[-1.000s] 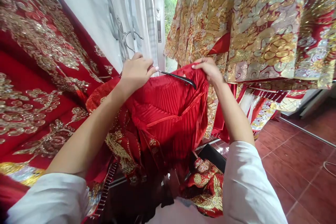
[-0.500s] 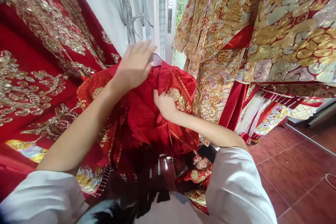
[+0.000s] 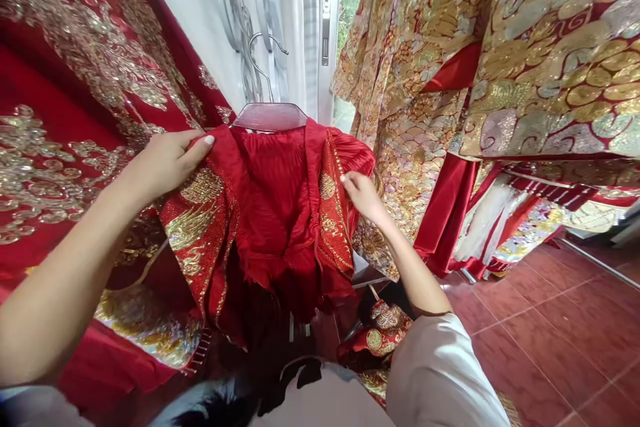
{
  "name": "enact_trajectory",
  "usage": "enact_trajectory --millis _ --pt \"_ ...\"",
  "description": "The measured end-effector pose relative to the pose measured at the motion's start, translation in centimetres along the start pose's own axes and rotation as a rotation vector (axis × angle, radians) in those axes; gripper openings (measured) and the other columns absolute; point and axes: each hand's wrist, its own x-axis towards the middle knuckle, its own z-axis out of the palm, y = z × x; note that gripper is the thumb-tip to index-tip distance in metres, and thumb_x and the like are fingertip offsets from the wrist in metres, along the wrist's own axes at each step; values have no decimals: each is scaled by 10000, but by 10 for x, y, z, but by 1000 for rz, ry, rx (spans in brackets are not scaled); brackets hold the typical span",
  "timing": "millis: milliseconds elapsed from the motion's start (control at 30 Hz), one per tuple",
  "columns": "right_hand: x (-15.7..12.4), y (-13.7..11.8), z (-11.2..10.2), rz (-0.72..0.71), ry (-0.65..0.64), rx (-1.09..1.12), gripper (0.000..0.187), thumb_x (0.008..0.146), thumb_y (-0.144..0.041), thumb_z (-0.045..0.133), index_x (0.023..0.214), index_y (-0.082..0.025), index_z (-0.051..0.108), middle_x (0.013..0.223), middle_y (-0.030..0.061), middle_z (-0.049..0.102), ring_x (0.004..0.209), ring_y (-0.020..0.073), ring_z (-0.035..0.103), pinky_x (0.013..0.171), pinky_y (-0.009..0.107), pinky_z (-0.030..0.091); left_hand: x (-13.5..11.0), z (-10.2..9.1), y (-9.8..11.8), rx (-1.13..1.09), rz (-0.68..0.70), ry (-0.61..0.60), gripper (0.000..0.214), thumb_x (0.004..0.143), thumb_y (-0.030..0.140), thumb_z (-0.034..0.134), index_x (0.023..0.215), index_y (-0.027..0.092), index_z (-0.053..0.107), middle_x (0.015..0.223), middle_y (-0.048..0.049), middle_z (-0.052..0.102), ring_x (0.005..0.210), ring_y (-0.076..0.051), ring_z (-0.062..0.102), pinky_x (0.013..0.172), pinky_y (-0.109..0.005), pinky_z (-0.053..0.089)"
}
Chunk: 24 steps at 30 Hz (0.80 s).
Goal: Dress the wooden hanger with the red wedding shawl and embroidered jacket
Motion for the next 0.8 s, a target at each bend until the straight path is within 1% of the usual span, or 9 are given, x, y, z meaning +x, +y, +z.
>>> enact_trajectory --millis 133,233,300,400,433,500,567,633,800 --pt "34 -5 -56 -95 281 44 404 837 -503 517 587 -196 437 519 -45 342 481 85 286 499 252 243 13 -7 -9 -15 1 -37 395 919 396 346 596 173 385 574 12 439 552 -105 383 609 -230 300" --pt "75 3 -78 -206 310 27 360 811 -412 574 560 -186 452 532 -41 366 494 73 293 501 244 243 21 -10 -16 -7 -25 -62 405 907 383 365 561 176 333 541 26 384 553 -101 377 599 -219 295" --pt "95 14 -72 -189 122 -6 348 782 -383 590 529 -177 469 523 -35 404 495 72 323 497 238 258 23 -11 -21 -40 -12 -72 404 899 397 358 563 172 355 552 27 393 569 -102 387 601 -212 308" --pt "103 28 -53 -147 -319 -94 401 720 -394 632 449 -174 434 473 -38 407 490 75 336 498 236 307 23 -12 -28 -98 28 -95 416 885 442 343 614 151 467 609 15 476 619 -110 438 627 -209 350" --pt "101 28 -50 -160 -359 -127 408 718 -402 634 444 -171 438 470 -36 414 495 77 345 511 239 329 23 -12 -29 -111 52 -100 425 876 458 345 656 138 515 645 5 520 645 -116 463 646 -213 367" --pt "96 20 -48 -216 -236 -127 362 772 -430 583 540 -156 543 534 -15 495 532 91 411 557 244 378 25 -12 -31 -158 134 -104 437 856 476 370 780 110 598 783 -29 616 736 -134 522 727 -232 405" --pt "90 1 -49 -287 -110 -58 348 838 -460 509 781 -148 649 692 20 599 638 114 509 622 248 420 27 -10 -31 -243 207 -104 458 839 481 408 916 93 639 946 -61 660 850 -154 561 833 -265 423" --pt "84 -19 -47 -363 -145 -27 372 848 -485 508 928 -154 659 786 28 628 726 129 544 678 253 436 31 -8 -30 -343 210 -102 490 830 505 448 976 85 654 987 -73 672 898 -166 573 871 -292 435" --pt "89 -37 -26 -380 -302 71 499 834 -576 482 572 -157 546 548 -27 459 541 84 393 558 231 351 42 -7 -33 -621 107 -193 457 827 472 561 929 35 649 800 -63 679 808 -158 574 800 -338 480"
